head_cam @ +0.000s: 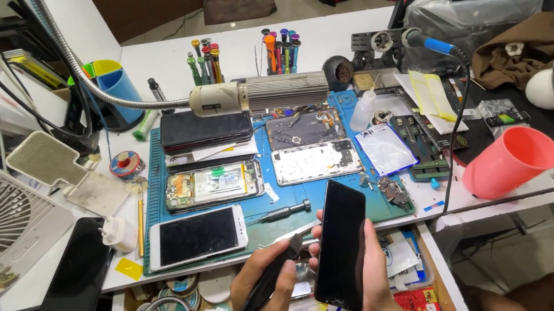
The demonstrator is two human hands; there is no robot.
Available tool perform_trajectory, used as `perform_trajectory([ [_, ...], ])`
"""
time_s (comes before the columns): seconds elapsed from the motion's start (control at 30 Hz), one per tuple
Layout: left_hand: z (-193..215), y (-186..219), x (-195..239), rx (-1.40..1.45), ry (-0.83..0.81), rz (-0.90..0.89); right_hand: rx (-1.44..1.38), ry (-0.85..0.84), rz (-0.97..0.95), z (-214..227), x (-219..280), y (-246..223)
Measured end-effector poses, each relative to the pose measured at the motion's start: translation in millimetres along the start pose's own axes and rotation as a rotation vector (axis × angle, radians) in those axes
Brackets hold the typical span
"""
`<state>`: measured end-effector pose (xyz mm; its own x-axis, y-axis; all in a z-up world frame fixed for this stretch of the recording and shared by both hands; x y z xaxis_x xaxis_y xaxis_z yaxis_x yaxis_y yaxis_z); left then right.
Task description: The person uses a prying tool to separate the screen from a smartphone's frame. They then use a hot air gun to apply heat to the device's edges. The person also handles a disassembled phone chassis on the workbench.
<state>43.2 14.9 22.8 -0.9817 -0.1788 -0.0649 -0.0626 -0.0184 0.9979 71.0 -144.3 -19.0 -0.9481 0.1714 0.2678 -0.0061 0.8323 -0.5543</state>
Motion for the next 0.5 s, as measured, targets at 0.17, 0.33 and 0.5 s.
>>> perform_trajectory([
  [0.17,2.7,5.9,5.9,-0.055,0.131,-0.177,-0.506,-0.195,-0.3,37.2,-12.6,13.9],
  [0.33,3.9,7.9,4.7,-0.051,0.139,-0.234,-0.764,-0.358,-0.435,50.1,-9.2,18.4],
  [0.5,6.3,7.9,4.8,-0.058,0.142,-0.252,-0.747,-0.541,-0.446,57.0,-9.5,20.6],
])
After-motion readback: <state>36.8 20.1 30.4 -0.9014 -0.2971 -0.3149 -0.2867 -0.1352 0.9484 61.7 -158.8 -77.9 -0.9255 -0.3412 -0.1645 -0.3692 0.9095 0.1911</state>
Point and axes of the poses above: each hand's wrist, its own x-axis away from the middle knuckle, its own z-axis out of the back of the hand, y = z × x, the point moved 4 cm from there along -x, towards the middle knuckle, and after that the axes turned 15 degrees about z, right-handed, at the moved point
